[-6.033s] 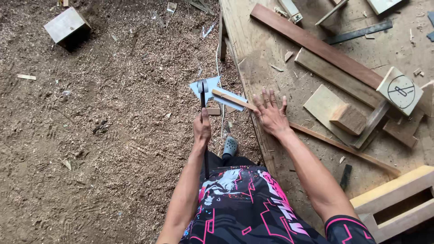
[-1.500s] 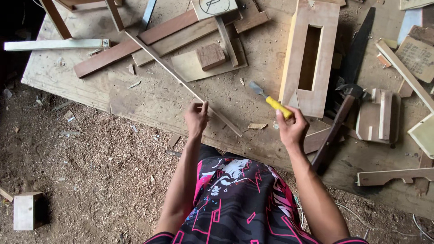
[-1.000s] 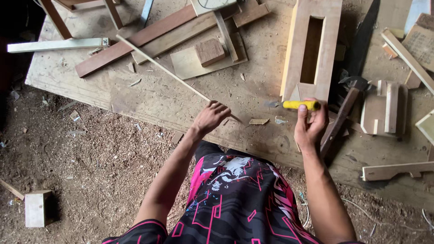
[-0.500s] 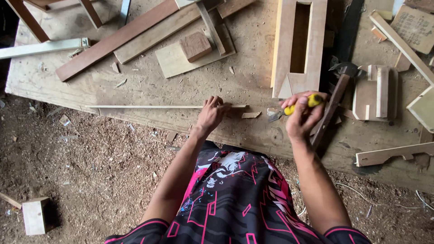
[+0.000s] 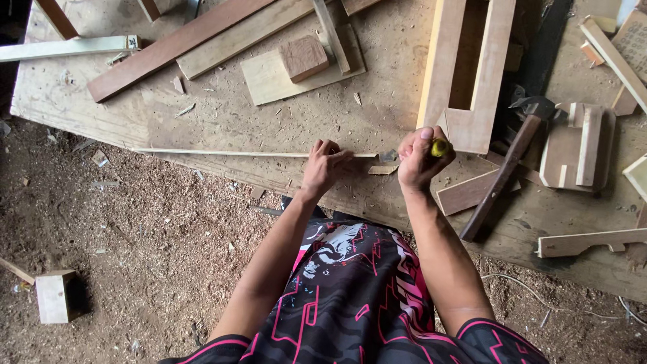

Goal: The person assembles small wooden parts using a hammer and chisel. They repeatedly hammer nails into wooden pieces, chisel edges, and fit components together on a cluttered workbench.

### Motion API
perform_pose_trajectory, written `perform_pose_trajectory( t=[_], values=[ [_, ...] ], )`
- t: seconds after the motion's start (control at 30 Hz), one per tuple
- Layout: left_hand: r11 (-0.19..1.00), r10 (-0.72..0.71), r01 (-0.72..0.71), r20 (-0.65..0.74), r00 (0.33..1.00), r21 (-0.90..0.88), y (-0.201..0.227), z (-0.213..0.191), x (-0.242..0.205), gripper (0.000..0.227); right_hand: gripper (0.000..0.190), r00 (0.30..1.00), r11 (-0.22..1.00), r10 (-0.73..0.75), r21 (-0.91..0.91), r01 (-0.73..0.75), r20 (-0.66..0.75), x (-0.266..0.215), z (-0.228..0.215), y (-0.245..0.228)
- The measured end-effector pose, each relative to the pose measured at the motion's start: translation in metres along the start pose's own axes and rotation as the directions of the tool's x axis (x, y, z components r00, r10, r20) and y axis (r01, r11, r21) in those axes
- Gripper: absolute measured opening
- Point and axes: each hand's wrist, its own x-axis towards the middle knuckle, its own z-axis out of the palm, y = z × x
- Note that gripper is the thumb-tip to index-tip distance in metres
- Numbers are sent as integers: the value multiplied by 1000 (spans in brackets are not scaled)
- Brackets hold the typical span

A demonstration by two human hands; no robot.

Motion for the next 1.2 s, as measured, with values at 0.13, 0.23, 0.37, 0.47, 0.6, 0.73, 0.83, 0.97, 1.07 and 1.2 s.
perform_pose_trajectory(
  t=[0.13, 0.23, 0.37, 0.47, 0.6, 0.73, 0.83, 0.97, 1.07, 1.2],
  values=[
    [999, -22, 22, 13, 1000, -38, -1, 2, 1, 24, 49, 999, 997, -34, -70, 35, 17, -3, 8, 11],
    [999, -9, 9, -2, 1000, -50, 0, 1, 0, 25, 47, 1000, 997, -5, -72, 5, 1, -5, 10, 15],
    [998, -2, 2, 4, 1000, -55, 2, -2, 2, 25, 45, 997, 994, -65, -96, 61, -30, -1, 8, 15],
    [999, -10, 9, -5, 1000, -50, 1, -5, 0, 25, 42, 998, 998, -45, -36, 43, -53, -2, 8, 19],
    [997, -10, 12, 19, 1000, -76, 1, -6, 3, 24, 45, 995, 991, -77, -119, 68, -71, -3, 13, 27],
    [996, -40, 42, 23, 999, -80, 1, -4, -1, 23, 46, 993, 990, -70, -128, 58, -92, -10, 12, 28],
    [994, -68, 72, 46, 997, -79, -1, -2, 6, 23, 46, 992, 990, -96, -108, 86, -86, -5, 10, 29],
    [996, -47, 50, 48, 998, -68, -1, 1, 0, 24, 46, 990, 993, -87, -90, 77, -113, -10, 10, 26],
    [997, -51, 54, 54, 997, -56, -5, -1, 4, 23, 47, 993, 993, -72, -100, 63, -90, -8, 16, 27],
    [1000, 4, -4, -2, 1000, -28, -4, 1, 0, 24, 46, 992, 997, -53, -64, 46, -114, -12, 14, 24]
  ],
)
